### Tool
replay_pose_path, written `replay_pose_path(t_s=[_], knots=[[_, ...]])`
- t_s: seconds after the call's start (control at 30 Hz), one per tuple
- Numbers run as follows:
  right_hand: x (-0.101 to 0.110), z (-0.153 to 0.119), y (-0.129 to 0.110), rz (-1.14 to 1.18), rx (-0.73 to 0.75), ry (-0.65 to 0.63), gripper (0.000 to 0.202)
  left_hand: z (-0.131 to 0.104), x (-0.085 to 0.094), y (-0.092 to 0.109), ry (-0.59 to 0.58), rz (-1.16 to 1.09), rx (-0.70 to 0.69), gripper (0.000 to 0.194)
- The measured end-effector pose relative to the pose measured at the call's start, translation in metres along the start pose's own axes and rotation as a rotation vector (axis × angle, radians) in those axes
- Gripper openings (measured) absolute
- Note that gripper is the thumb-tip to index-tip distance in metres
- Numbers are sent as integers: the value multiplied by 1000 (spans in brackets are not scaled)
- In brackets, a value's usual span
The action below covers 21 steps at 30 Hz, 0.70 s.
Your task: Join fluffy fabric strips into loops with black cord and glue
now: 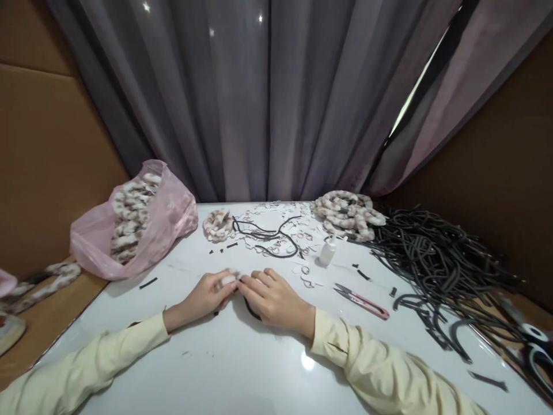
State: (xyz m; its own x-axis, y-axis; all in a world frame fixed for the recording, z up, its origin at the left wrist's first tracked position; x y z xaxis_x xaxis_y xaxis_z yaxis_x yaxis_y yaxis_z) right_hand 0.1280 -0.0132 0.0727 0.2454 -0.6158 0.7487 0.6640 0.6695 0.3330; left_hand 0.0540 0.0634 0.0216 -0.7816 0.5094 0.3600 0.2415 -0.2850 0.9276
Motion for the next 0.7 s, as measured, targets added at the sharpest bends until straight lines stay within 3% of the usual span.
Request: replay_pose_path(t_s=[0.13,0.3,0.53,0.7], knots=[[-17,-2,-5,58,34,-120,23,-17,-18,30,-77,383,-370,17],[-26,-5,-6,94,44,-164,13,-32,-31,45,-100,536,-620,15],[-12,-5,-5,69,37,-42,15,-30,-29,47,-78,535,-641,14],[-14,-4,-3,115,19,-60,15,-26,-27,46,-76,526,-611,14]])
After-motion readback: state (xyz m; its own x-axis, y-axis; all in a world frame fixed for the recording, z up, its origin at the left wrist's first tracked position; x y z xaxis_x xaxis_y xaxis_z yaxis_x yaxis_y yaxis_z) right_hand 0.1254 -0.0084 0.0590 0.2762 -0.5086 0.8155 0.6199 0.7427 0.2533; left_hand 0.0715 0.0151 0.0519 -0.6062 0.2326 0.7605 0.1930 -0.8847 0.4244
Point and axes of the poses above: each hand's wrist, its own z-axis towards the middle knuckle, its own x-axis out of the back of the hand, y = z × x, the point moved 10 cm from there along z, towards the middle knuckle, and after that the axes turned 13 degrees about -z, right-handed, at the moved point
